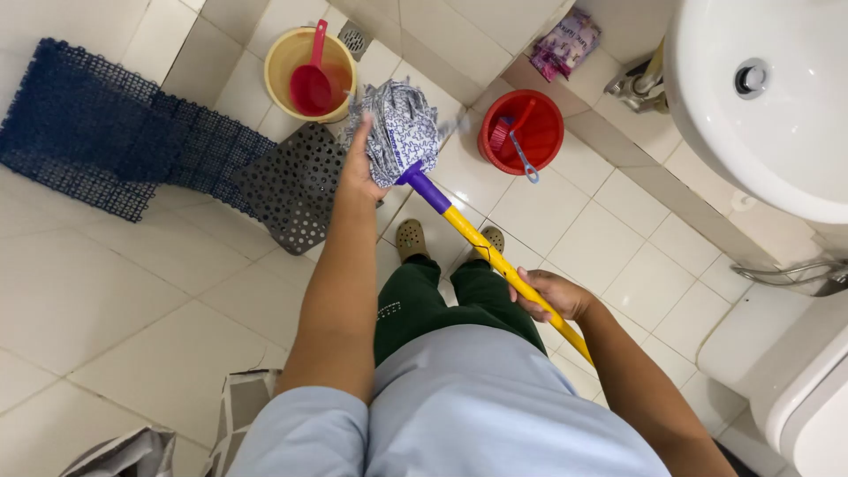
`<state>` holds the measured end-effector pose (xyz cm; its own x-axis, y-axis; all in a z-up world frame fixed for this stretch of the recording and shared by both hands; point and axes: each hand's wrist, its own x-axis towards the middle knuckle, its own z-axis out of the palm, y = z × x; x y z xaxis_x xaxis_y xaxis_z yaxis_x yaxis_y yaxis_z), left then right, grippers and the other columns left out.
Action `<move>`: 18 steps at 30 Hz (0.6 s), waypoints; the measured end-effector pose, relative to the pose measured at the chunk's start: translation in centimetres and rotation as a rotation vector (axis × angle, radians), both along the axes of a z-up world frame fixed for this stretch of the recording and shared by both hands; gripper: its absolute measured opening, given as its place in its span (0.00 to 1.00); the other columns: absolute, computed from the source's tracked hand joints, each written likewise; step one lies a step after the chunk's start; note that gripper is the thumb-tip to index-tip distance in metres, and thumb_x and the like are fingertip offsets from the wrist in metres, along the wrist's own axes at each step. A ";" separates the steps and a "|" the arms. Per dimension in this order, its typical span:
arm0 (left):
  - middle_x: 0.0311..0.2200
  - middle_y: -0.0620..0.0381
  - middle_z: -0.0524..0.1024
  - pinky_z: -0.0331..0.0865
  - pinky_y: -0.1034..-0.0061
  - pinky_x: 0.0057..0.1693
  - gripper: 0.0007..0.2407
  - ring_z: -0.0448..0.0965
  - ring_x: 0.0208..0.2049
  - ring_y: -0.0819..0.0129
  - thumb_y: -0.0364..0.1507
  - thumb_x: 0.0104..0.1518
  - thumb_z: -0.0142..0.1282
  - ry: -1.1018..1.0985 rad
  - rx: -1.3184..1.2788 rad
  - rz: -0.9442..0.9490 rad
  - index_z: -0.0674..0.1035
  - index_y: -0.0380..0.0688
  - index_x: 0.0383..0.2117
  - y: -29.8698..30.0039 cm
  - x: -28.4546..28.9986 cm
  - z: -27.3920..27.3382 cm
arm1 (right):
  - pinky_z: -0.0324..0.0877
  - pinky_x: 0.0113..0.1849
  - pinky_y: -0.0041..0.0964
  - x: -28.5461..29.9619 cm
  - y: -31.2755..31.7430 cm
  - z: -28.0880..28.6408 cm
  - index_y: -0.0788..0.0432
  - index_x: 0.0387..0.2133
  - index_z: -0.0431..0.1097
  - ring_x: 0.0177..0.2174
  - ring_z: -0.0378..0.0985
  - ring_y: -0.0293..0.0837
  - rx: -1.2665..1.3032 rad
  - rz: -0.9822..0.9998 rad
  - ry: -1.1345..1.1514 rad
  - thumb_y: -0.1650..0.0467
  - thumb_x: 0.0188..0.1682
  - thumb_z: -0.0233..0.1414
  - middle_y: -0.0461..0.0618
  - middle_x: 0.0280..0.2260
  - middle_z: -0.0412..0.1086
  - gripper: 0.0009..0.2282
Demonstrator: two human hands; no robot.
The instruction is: The person scrubs the bathroom floor tiles and grout lines using a red brush, then mops the floor with a yellow-handled mop. They lift a gray bath mat to clean underneath it, wring out the mop head, and continue mopping the entire tiled area.
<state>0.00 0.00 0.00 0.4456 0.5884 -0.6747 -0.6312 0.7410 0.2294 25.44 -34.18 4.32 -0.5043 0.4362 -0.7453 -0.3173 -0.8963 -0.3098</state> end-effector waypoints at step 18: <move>0.40 0.46 0.81 0.82 0.64 0.42 0.16 0.85 0.35 0.58 0.25 0.52 0.61 0.438 0.052 0.105 0.77 0.31 0.46 -3.0 3.7 2.0 | 0.62 0.51 0.39 -2.0 1.6 -6.7 0.57 0.45 0.72 0.42 0.70 0.45 0.240 0.297 -0.557 0.47 0.55 0.29 0.50 0.33 0.73 0.32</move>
